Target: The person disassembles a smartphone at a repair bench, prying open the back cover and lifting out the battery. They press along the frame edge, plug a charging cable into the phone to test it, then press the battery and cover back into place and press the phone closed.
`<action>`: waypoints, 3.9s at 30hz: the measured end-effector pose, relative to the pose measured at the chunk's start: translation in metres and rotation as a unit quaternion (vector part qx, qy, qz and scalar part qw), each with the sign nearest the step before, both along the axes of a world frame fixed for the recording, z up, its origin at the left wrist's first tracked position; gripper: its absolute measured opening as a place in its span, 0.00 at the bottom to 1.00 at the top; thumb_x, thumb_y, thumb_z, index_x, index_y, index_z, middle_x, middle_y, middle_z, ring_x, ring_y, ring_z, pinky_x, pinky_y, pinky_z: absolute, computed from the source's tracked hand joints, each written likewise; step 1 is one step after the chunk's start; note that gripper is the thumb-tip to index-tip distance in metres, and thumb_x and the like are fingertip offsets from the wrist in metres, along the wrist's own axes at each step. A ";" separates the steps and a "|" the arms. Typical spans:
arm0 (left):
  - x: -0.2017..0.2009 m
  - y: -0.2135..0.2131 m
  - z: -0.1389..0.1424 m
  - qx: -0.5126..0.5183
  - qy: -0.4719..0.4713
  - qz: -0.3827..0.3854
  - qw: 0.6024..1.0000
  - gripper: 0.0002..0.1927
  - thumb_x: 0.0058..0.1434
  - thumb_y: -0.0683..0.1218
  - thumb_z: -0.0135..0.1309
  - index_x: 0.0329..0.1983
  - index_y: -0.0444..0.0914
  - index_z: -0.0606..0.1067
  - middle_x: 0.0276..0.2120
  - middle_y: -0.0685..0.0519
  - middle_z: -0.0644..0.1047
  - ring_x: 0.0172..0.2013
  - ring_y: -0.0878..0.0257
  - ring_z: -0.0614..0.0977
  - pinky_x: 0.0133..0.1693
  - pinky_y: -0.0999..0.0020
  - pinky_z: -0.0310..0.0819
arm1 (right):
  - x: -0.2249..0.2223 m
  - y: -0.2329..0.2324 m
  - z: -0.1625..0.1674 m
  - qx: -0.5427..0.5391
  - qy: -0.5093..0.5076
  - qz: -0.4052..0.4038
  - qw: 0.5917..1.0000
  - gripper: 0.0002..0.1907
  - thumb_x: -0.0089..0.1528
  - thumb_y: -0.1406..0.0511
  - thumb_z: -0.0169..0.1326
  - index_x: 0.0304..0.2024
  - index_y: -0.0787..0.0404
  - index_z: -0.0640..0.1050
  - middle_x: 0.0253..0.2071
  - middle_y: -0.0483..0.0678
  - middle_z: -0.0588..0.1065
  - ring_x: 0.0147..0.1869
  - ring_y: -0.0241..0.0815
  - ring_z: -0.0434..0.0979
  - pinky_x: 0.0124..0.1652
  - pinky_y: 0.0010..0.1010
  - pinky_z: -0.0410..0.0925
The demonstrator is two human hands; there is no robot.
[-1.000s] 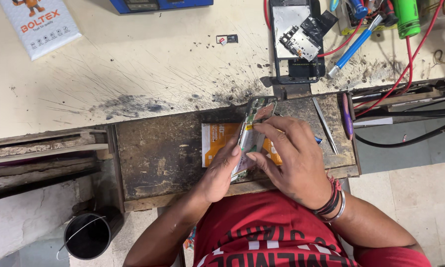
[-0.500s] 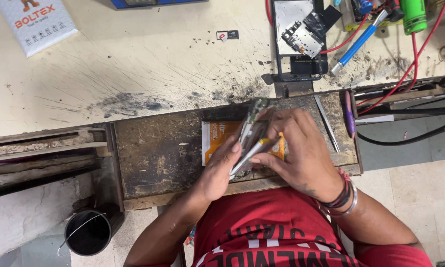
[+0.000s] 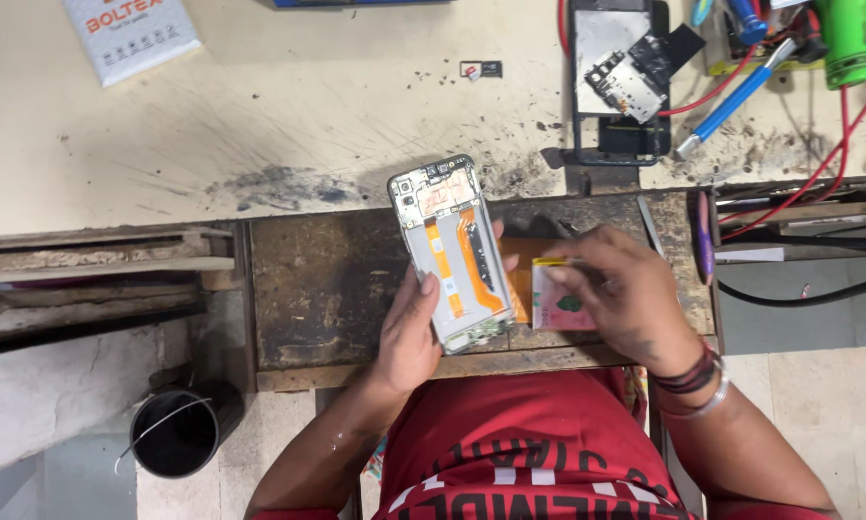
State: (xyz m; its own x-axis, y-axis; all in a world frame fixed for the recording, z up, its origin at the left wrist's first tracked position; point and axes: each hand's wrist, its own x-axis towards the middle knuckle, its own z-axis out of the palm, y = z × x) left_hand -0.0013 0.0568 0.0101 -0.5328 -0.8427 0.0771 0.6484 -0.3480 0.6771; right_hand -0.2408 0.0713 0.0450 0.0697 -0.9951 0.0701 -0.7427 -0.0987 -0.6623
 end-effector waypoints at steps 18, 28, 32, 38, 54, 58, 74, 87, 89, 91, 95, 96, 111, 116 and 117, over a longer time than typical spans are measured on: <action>0.016 0.016 -0.042 -0.027 -0.187 0.078 0.979 0.25 0.78 0.54 0.41 0.52 0.28 0.78 0.43 0.40 0.84 0.42 0.55 0.87 0.49 0.58 0.83 | 0.002 0.001 -0.007 0.109 -0.267 0.014 0.957 0.14 0.70 0.64 0.53 0.53 0.65 0.80 0.45 0.47 0.82 0.48 0.36 0.80 0.47 0.25 0.72; -0.005 0.019 -0.002 -0.110 -0.315 0.067 0.940 0.24 0.79 0.55 0.37 0.56 0.30 0.74 0.41 0.47 0.82 0.42 0.61 0.85 0.46 0.67 0.80 | 0.034 0.011 0.015 -0.194 0.014 0.131 0.972 0.14 0.56 0.68 0.67 0.44 0.55 0.81 0.43 0.44 0.77 0.48 0.46 0.77 0.47 0.37 0.68; -0.007 0.020 -0.002 -0.112 -0.326 0.060 0.937 0.23 0.78 0.54 0.38 0.56 0.31 0.74 0.38 0.49 0.82 0.39 0.63 0.85 0.43 0.68 0.80 | 0.032 0.002 0.019 -0.168 0.030 0.176 0.970 0.15 0.52 0.70 0.65 0.42 0.51 0.83 0.42 0.43 0.76 0.45 0.46 0.77 0.45 0.37 0.68; -0.006 0.021 -0.008 -0.106 -0.336 0.040 0.935 0.24 0.78 0.56 0.38 0.54 0.31 0.75 0.29 0.50 0.76 0.32 0.65 0.79 0.43 0.68 0.82 | 0.027 -0.005 0.024 -0.138 0.044 0.225 0.964 0.13 0.53 0.67 0.65 0.40 0.54 0.80 0.43 0.44 0.76 0.46 0.47 0.77 0.45 0.39 0.67; -0.008 0.017 -0.018 -0.014 -0.291 0.055 0.955 0.31 0.75 0.62 0.36 0.58 0.30 0.72 0.40 0.44 0.83 0.40 0.60 0.87 0.43 0.66 0.81 | 0.015 0.024 -0.012 -0.102 -0.232 0.106 0.962 0.12 0.69 0.73 0.55 0.50 0.65 0.66 0.47 0.56 0.77 0.55 0.46 0.82 0.54 0.33 0.76; -0.010 0.016 -0.024 -0.008 -0.271 0.064 0.960 0.31 0.75 0.61 0.37 0.58 0.28 0.72 0.42 0.44 0.83 0.41 0.58 0.87 0.45 0.65 0.82 | 0.016 0.031 -0.020 -0.118 -0.253 0.080 0.957 0.11 0.71 0.74 0.51 0.52 0.65 0.64 0.48 0.57 0.77 0.55 0.45 0.82 0.54 0.34 0.76; -0.011 0.016 -0.034 -0.008 -0.270 0.057 0.961 0.32 0.76 0.61 0.35 0.56 0.28 0.73 0.40 0.42 0.84 0.41 0.59 0.87 0.46 0.64 0.80 | 0.017 0.034 -0.034 -0.028 -0.397 -0.050 0.916 0.19 0.69 0.77 0.54 0.57 0.63 0.63 0.53 0.57 0.79 0.56 0.38 0.80 0.54 0.29 0.73; -0.007 0.019 -0.039 0.014 -0.217 0.064 0.974 0.26 0.78 0.56 0.40 0.57 0.28 0.73 0.43 0.43 0.82 0.41 0.59 0.85 0.48 0.62 0.81 | 0.020 0.035 -0.029 -0.010 -0.410 0.019 0.912 0.23 0.65 0.78 0.58 0.58 0.63 0.64 0.53 0.55 0.77 0.62 0.42 0.79 0.60 0.34 0.74; -0.007 0.019 -0.041 0.012 -0.194 0.063 0.979 0.25 0.78 0.55 0.40 0.58 0.28 0.72 0.45 0.44 0.81 0.42 0.58 0.85 0.49 0.61 0.81 | 0.020 0.035 -0.028 -0.012 -0.391 0.032 0.920 0.22 0.65 0.78 0.58 0.58 0.64 0.65 0.52 0.55 0.78 0.61 0.42 0.80 0.59 0.33 0.74; -0.006 0.019 -0.041 0.010 -0.180 0.063 0.982 0.24 0.78 0.54 0.40 0.58 0.29 0.72 0.46 0.44 0.81 0.44 0.59 0.84 0.50 0.61 0.81 | 0.020 0.036 -0.027 -0.018 -0.367 0.045 0.929 0.22 0.65 0.78 0.58 0.57 0.65 0.66 0.51 0.55 0.78 0.60 0.42 0.80 0.59 0.33 0.74; -0.005 0.021 -0.040 0.005 -0.187 0.059 0.981 0.24 0.78 0.54 0.40 0.59 0.29 0.72 0.47 0.45 0.81 0.45 0.59 0.84 0.51 0.62 0.80 | 0.022 0.033 -0.026 -0.054 -0.322 0.071 0.942 0.21 0.64 0.76 0.60 0.57 0.66 0.68 0.49 0.55 0.79 0.59 0.43 0.82 0.59 0.34 0.75; -0.005 0.021 -0.039 0.003 -0.193 0.057 0.979 0.24 0.78 0.54 0.39 0.59 0.29 0.72 0.47 0.45 0.81 0.45 0.60 0.84 0.51 0.62 0.80 | 0.022 0.032 -0.026 -0.067 -0.314 0.078 0.944 0.21 0.64 0.75 0.61 0.57 0.66 0.69 0.49 0.54 0.79 0.58 0.43 0.82 0.59 0.33 0.75; -0.010 0.025 -0.043 -0.026 -0.232 0.082 0.969 0.21 0.79 0.53 0.42 0.56 0.30 0.74 0.42 0.50 0.80 0.41 0.66 0.81 0.47 0.68 0.77 | 0.044 0.016 0.006 -0.160 0.052 0.078 0.983 0.17 0.56 0.63 0.71 0.45 0.58 0.81 0.43 0.47 0.79 0.44 0.49 0.77 0.43 0.38 0.70; -0.011 0.025 -0.039 -0.039 -0.264 0.087 0.960 0.22 0.78 0.54 0.41 0.56 0.31 0.74 0.40 0.51 0.81 0.40 0.66 0.82 0.44 0.68 0.78 | 0.047 0.012 0.006 -0.111 0.030 0.061 0.992 0.15 0.56 0.63 0.69 0.43 0.56 0.80 0.41 0.46 0.77 0.46 0.49 0.78 0.45 0.38 0.71; -0.011 0.024 -0.038 -0.044 -0.273 0.087 0.957 0.22 0.78 0.54 0.41 0.56 0.31 0.74 0.40 0.51 0.81 0.40 0.67 0.82 0.44 0.69 0.78 | 0.047 0.011 0.006 -0.099 0.021 0.062 0.993 0.14 0.56 0.64 0.69 0.42 0.57 0.80 0.41 0.46 0.77 0.46 0.48 0.78 0.44 0.38 0.71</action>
